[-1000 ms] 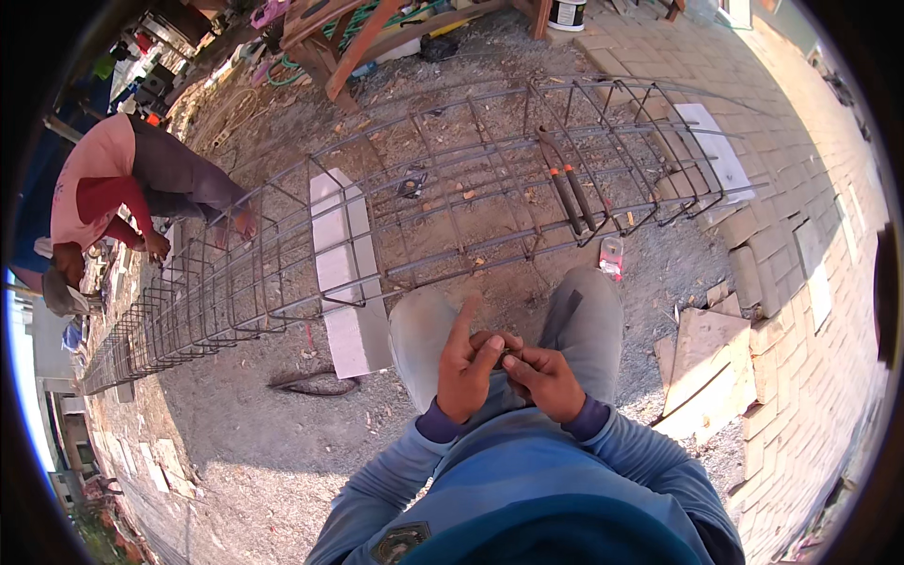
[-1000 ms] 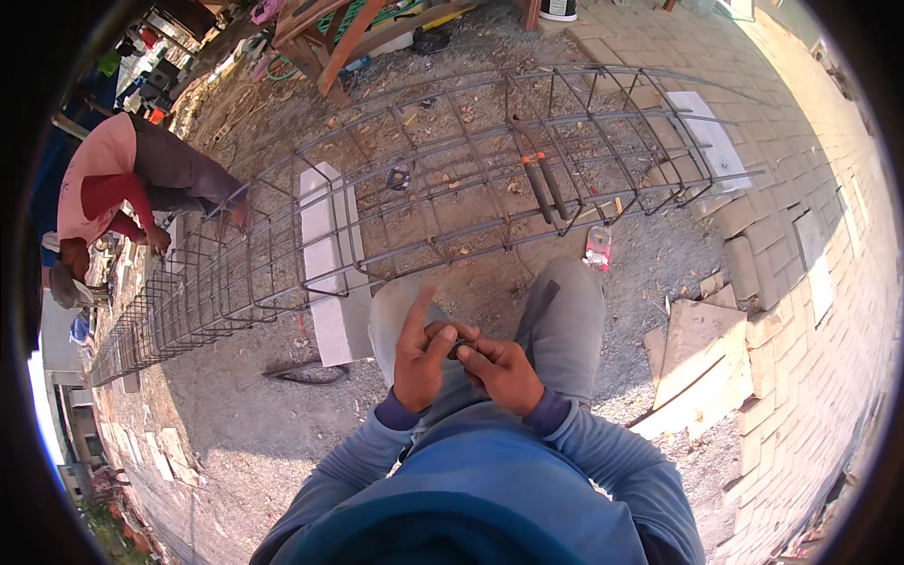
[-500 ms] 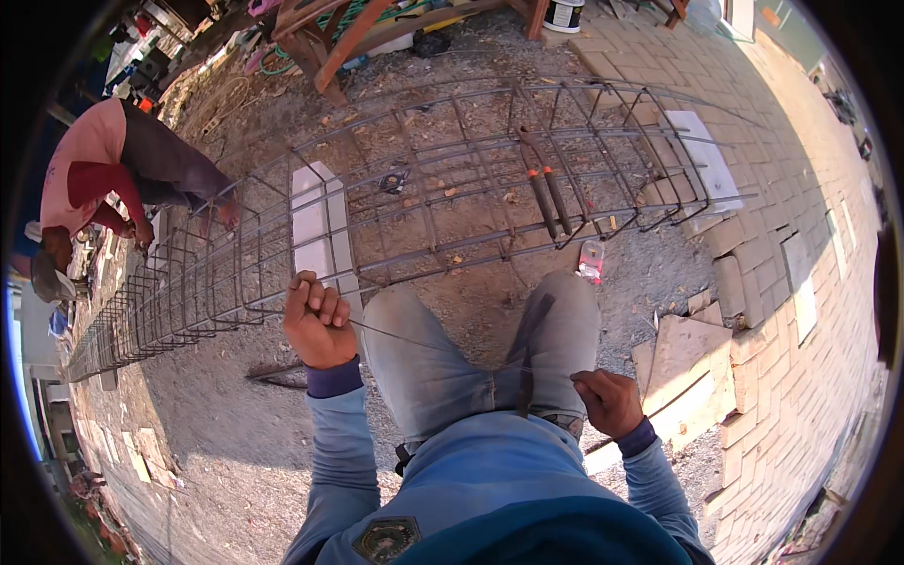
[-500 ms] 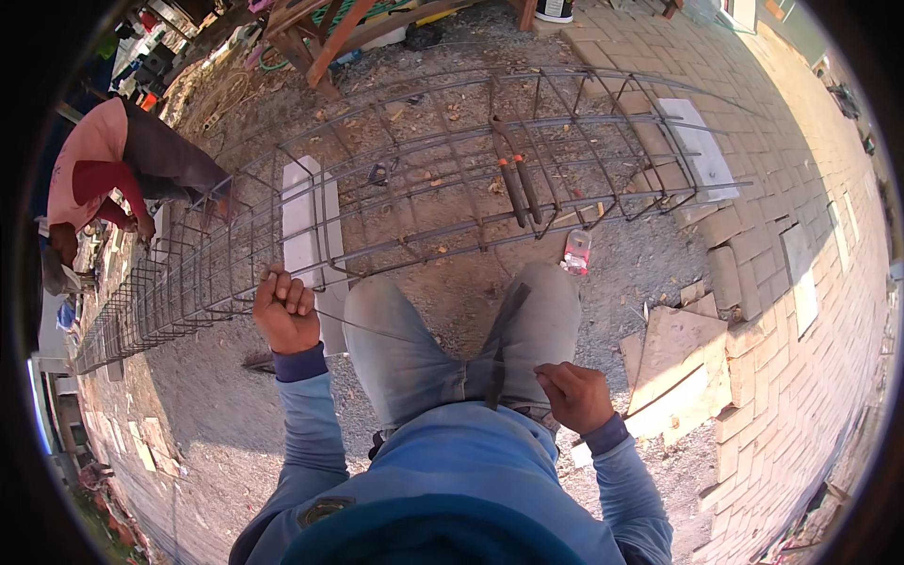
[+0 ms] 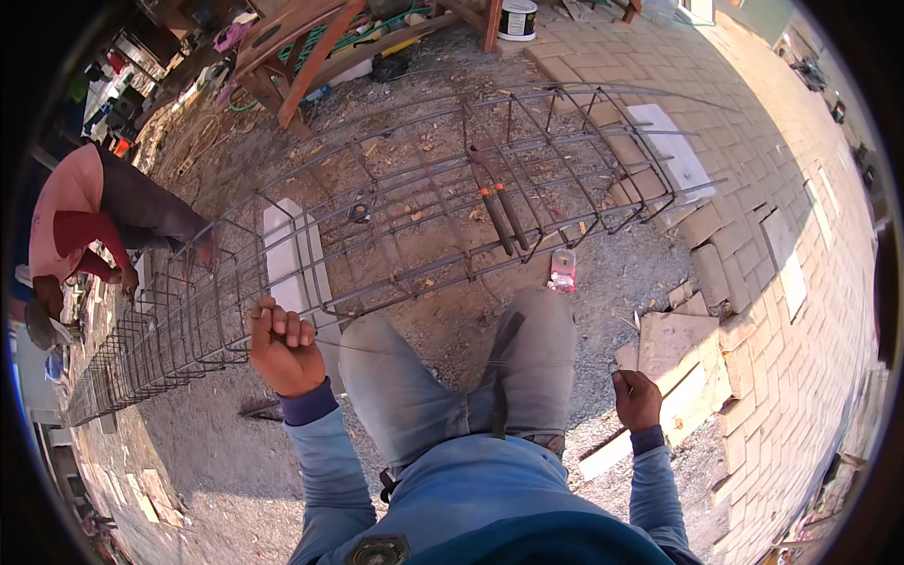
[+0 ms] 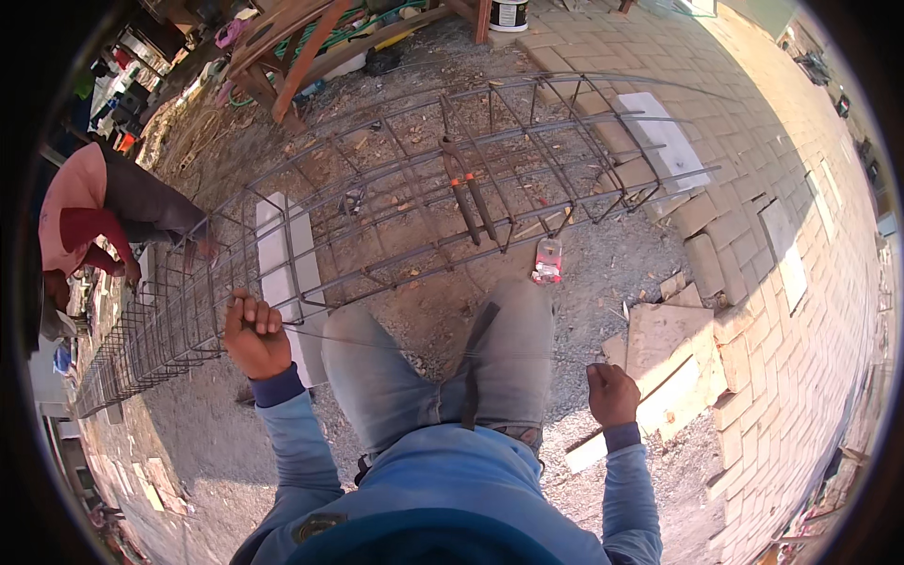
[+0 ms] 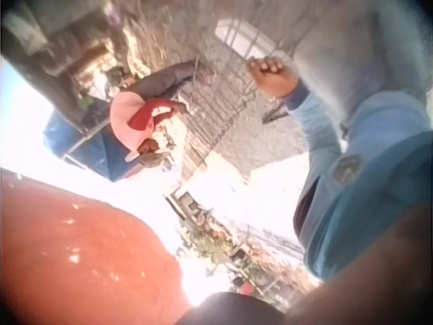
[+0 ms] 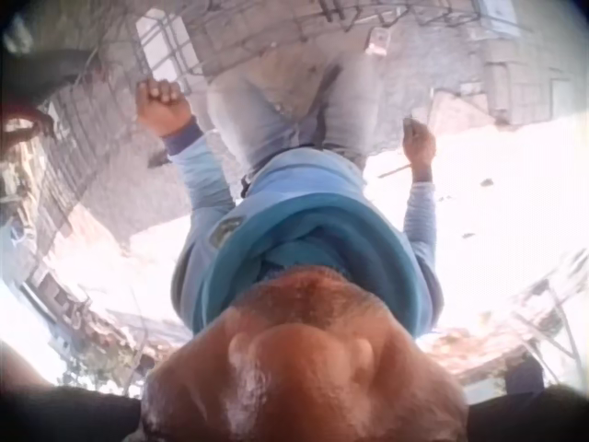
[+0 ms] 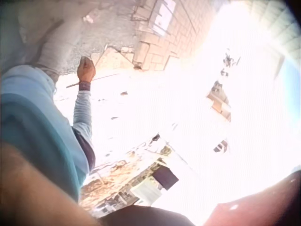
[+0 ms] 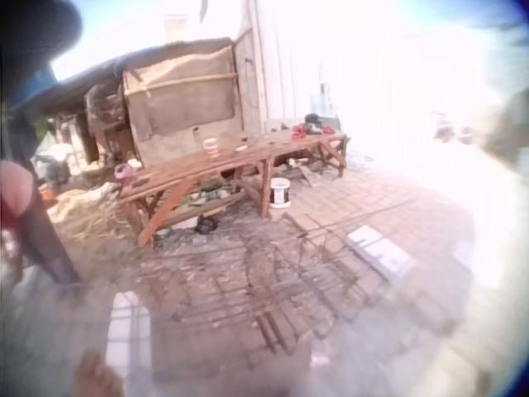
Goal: The person assembles a rebar cage by hand and using pliers, securing individual steel rods with tie wire. The person bends and twists the wire around the joints of the mesh structure.
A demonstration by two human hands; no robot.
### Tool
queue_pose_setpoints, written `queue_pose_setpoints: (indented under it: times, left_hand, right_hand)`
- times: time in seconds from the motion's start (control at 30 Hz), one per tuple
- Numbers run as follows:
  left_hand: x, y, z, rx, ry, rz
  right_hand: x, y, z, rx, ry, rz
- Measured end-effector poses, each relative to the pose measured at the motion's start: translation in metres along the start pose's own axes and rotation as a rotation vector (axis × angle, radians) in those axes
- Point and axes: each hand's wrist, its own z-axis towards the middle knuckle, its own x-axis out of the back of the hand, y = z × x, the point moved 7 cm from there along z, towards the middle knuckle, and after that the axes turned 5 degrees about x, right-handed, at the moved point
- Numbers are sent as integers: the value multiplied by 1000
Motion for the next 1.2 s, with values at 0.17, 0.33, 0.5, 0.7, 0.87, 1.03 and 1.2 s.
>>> queue_pose_setpoints:
  times: [0.17, 0.33, 0.5, 0.7, 0.87, 1.03, 1.2]
  left_hand:
    - [32, 8, 33, -58, 76, 52]
    - [86, 29, 80, 63, 40, -39]
    - [38, -12, 39, 187, -32, 56]
    - [25, 8, 41, 67, -126, 64]
    - [40, 39, 53, -25, -139, 87]
    - [-17, -15, 41, 203, -177, 194]
    - [-109, -95, -6, 601, -454, 92]
  right_hand:
    - [-62, -30, -47, 91, -715, 133]
    - [-38, -44, -46, -174, -717, 1754]
    - [3, 28, 6, -577, -120, 1212]
    - [-48, 0, -21, -40, -879, 285]
    - [-15, -20, -31, -257, -787, 1795]
    - [17, 57, 10, -498, -234, 1202]
    - [41, 65, 10, -46, -204, -389]
